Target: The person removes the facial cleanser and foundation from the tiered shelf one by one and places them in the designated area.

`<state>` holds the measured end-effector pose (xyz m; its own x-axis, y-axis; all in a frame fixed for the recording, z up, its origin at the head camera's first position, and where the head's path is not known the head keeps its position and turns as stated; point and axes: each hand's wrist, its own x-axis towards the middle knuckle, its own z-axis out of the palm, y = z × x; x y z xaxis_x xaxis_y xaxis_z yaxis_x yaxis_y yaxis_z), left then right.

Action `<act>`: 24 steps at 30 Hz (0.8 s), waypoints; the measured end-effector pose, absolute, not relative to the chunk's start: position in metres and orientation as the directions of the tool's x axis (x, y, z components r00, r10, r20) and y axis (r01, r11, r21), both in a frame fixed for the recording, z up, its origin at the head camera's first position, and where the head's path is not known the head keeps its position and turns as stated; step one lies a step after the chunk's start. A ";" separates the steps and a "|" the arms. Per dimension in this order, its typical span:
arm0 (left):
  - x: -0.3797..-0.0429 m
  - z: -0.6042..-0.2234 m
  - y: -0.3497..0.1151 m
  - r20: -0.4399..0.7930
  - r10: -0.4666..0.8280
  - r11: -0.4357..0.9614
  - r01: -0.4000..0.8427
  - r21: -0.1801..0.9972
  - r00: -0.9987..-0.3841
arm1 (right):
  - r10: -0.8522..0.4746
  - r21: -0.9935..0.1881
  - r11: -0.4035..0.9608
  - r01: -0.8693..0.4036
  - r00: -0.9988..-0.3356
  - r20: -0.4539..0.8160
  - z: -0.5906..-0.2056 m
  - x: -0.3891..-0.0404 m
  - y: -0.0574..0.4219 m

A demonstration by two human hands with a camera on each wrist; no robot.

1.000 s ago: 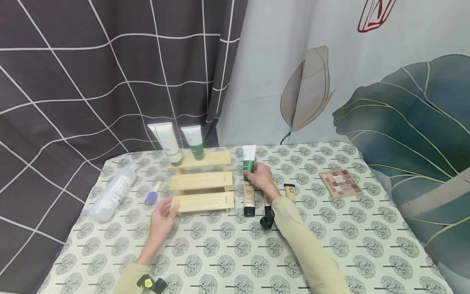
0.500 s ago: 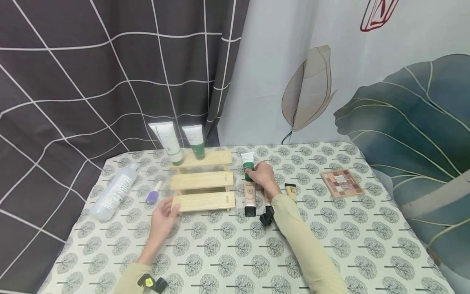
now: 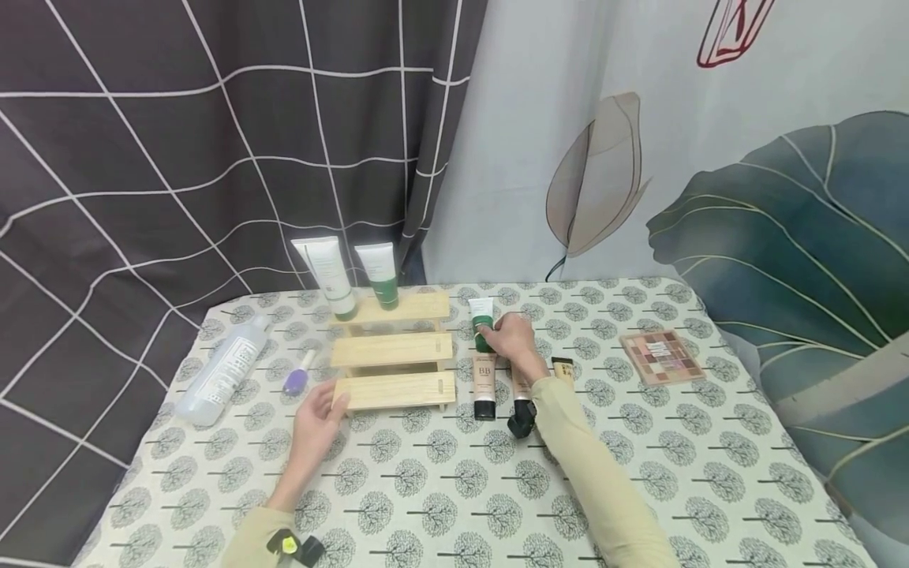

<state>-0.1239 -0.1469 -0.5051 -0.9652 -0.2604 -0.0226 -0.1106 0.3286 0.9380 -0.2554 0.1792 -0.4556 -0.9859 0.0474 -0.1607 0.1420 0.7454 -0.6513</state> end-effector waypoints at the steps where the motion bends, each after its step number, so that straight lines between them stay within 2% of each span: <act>1: -0.124 -0.505 -0.147 -0.021 -0.258 0.330 -0.108 0.938 -0.966 | 0.047 -0.654 0.743 0.144 -0.985 -0.163 -0.454 -0.255 0.179; 15: -0.125 -0.506 -0.146 -0.020 -0.270 0.338 -0.114 0.934 -0.963 | -0.012 -0.756 0.654 0.029 -0.999 -0.049 -0.404 -0.248 0.157; 24: -0.124 -0.506 -0.147 -0.030 -0.263 0.333 -0.120 0.935 -0.964 | -0.092 -0.842 0.524 -0.125 -0.992 0.090 -0.376 -0.241 0.117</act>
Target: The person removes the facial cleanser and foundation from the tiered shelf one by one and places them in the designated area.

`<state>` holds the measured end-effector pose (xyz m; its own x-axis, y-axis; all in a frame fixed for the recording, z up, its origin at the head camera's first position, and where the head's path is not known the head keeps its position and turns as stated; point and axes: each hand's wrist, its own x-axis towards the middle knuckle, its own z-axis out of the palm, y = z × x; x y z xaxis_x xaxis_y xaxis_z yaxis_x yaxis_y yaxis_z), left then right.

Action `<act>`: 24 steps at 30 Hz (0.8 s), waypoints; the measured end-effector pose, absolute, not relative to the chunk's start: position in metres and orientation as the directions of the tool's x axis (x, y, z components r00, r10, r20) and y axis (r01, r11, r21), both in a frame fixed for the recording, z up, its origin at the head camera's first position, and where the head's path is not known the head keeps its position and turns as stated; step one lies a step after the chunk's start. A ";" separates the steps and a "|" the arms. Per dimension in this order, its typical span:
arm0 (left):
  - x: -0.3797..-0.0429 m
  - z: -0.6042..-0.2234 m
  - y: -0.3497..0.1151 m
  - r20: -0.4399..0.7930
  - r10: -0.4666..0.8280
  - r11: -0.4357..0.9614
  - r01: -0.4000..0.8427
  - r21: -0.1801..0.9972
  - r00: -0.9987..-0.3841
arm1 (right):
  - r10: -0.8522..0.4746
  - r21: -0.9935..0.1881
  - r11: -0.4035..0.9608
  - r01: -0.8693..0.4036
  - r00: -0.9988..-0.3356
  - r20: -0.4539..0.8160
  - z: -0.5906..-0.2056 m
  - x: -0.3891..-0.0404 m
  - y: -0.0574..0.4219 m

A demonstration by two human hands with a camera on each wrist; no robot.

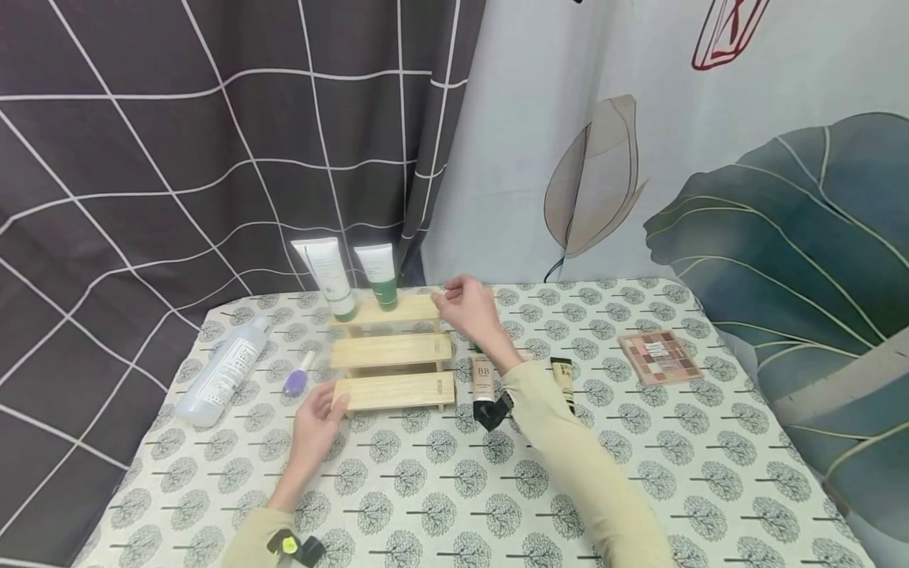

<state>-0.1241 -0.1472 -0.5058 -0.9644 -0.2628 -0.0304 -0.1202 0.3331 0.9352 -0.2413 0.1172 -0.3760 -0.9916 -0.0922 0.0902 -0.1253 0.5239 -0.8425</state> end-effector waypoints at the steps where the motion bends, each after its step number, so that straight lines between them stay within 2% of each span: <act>1: -0.124 -0.506 -0.147 -0.023 -0.261 0.337 -0.113 0.935 -0.965 | -0.106 -0.852 0.505 -0.136 -0.990 0.095 -0.375 -0.242 0.113; 8: -0.124 -0.506 -0.147 -0.036 -0.267 0.330 -0.126 0.936 -0.963 | -0.184 -0.896 0.407 -0.180 -0.976 0.112 -0.373 -0.247 0.084; 12: -0.124 -0.506 -0.148 -0.018 -0.268 0.338 -0.111 0.935 -0.963 | -0.206 -0.892 0.402 -0.205 -0.970 0.130 -0.377 -0.250 0.071; 24: -0.123 -0.505 -0.147 -0.017 -0.270 0.329 -0.109 0.938 -0.963 | -0.169 -0.902 0.371 -0.222 -0.971 0.169 -0.391 -0.260 0.042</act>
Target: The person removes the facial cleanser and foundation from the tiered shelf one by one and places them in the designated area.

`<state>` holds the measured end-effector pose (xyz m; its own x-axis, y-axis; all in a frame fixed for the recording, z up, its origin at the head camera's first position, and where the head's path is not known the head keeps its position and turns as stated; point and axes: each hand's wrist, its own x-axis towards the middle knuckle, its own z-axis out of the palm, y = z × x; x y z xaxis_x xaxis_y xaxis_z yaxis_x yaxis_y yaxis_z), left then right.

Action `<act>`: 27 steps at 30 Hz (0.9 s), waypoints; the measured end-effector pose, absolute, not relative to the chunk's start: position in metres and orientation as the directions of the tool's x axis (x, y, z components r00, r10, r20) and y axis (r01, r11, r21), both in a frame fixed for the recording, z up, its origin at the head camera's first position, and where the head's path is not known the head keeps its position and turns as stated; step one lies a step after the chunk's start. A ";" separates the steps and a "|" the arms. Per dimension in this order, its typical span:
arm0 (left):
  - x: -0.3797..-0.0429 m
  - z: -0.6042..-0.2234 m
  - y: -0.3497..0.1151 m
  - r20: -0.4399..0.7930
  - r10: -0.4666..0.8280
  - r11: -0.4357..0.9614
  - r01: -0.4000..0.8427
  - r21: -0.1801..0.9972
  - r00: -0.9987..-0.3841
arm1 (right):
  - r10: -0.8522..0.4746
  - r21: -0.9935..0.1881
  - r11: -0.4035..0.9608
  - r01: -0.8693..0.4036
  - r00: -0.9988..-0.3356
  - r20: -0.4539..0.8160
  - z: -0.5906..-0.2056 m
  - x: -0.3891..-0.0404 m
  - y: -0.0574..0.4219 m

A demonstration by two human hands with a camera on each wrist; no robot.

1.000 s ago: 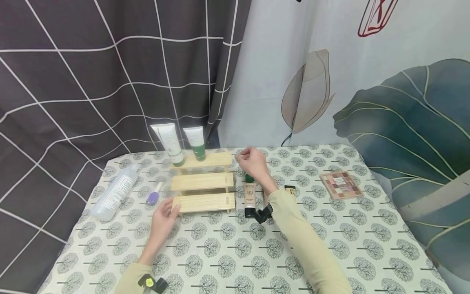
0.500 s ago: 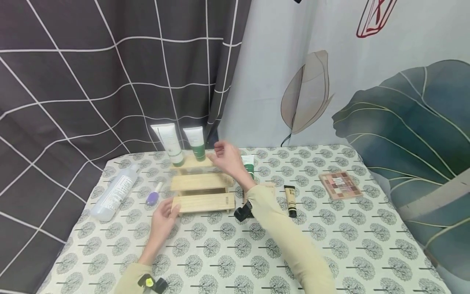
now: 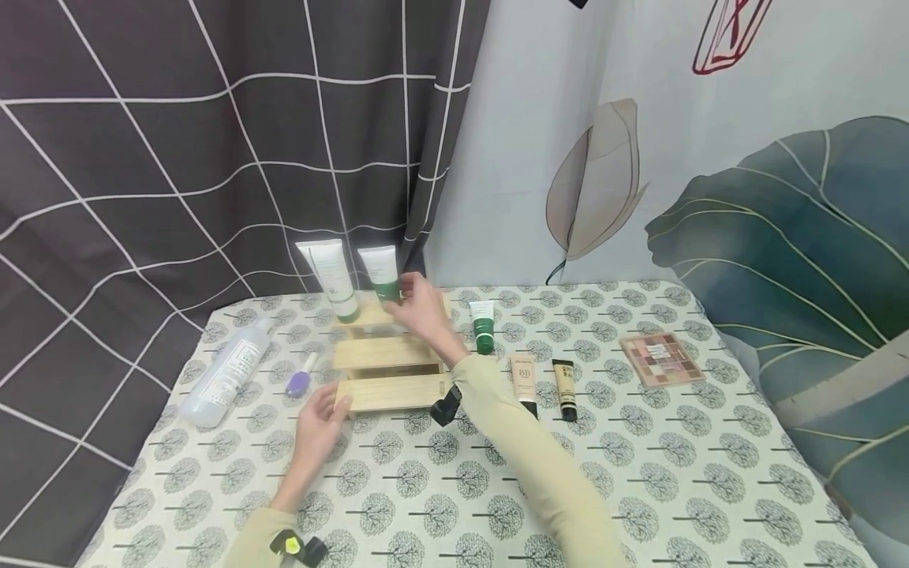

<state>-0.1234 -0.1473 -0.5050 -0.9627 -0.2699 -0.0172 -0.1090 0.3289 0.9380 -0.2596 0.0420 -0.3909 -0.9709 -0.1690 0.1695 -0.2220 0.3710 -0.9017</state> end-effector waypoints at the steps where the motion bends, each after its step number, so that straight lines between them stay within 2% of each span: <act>1: -0.123 -0.505 -0.147 -0.015 -0.269 0.329 -0.107 0.938 -0.963 | -0.164 -0.901 0.372 -0.222 -0.971 0.171 -0.392 -0.260 0.041; 14: -0.123 -0.504 -0.146 -0.006 -0.275 0.326 -0.099 0.940 -0.962 | -0.111 -0.902 0.374 -0.217 -0.976 0.188 -0.396 -0.257 0.029; 27: -0.121 -0.503 -0.144 -0.005 -0.275 0.328 -0.099 0.940 -0.962 | -0.099 -0.901 0.354 -0.251 -0.968 0.230 -0.393 -0.252 0.039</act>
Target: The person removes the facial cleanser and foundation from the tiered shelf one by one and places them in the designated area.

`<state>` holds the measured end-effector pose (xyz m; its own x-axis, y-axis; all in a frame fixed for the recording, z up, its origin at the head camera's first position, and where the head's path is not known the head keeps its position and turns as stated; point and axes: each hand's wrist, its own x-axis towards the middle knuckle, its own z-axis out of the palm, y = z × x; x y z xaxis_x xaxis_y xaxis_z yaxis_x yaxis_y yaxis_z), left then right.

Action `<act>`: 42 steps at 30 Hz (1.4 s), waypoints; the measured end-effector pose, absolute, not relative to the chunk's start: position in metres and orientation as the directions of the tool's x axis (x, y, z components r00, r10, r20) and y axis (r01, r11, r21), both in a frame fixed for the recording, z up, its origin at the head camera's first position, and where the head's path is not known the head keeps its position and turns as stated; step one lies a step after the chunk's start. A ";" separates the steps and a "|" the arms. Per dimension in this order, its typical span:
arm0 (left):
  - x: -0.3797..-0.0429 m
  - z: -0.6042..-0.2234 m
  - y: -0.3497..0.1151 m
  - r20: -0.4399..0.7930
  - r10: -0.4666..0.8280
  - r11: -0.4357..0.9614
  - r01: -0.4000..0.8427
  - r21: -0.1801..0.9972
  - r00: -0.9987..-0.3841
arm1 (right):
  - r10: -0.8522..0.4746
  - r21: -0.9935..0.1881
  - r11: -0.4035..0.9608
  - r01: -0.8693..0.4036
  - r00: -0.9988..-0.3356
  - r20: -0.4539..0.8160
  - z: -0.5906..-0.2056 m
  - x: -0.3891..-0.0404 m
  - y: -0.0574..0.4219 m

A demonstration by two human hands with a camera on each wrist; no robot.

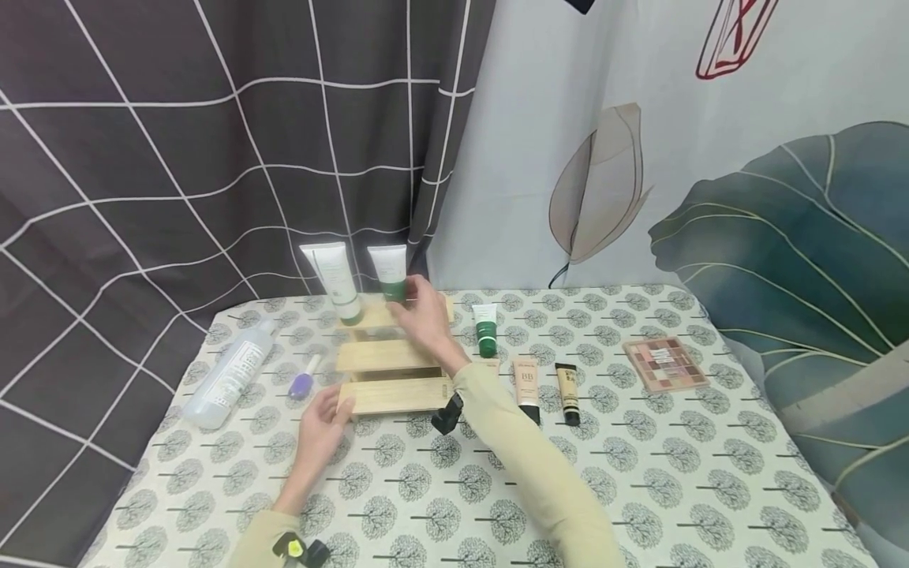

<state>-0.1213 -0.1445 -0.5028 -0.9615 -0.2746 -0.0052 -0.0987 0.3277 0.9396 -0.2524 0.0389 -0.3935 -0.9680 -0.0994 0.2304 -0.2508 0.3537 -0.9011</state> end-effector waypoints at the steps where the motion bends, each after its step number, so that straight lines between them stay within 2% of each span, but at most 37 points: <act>1: -0.121 -0.503 -0.144 -0.006 -0.272 0.326 -0.099 0.940 -0.962 | -0.097 -0.903 0.349 -0.251 -0.968 0.231 -0.393 -0.252 0.041; 21: -0.122 -0.506 -0.144 -0.021 -0.275 0.309 -0.109 0.945 -0.961 | 0.014 -0.912 0.315 -0.262 -0.960 0.281 -0.397 -0.263 0.105; 37: -0.122 -0.506 -0.145 -0.044 -0.252 0.283 -0.117 0.952 -0.967 | 0.129 -0.917 0.383 -0.111 -0.977 0.173 -0.418 -0.265 0.150; 42: -0.123 -0.508 -0.145 -0.028 -0.267 0.300 -0.110 0.948 -0.963 | 0.160 -0.901 0.425 -0.092 -0.972 0.175 -0.423 -0.263 0.162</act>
<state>-0.1230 -0.1447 -0.5076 -0.9633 -0.2669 -0.0275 -0.1101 0.2997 0.9477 -0.2626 0.1623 -0.4233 -0.9716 0.1596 0.1747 -0.0922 0.4247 -0.9006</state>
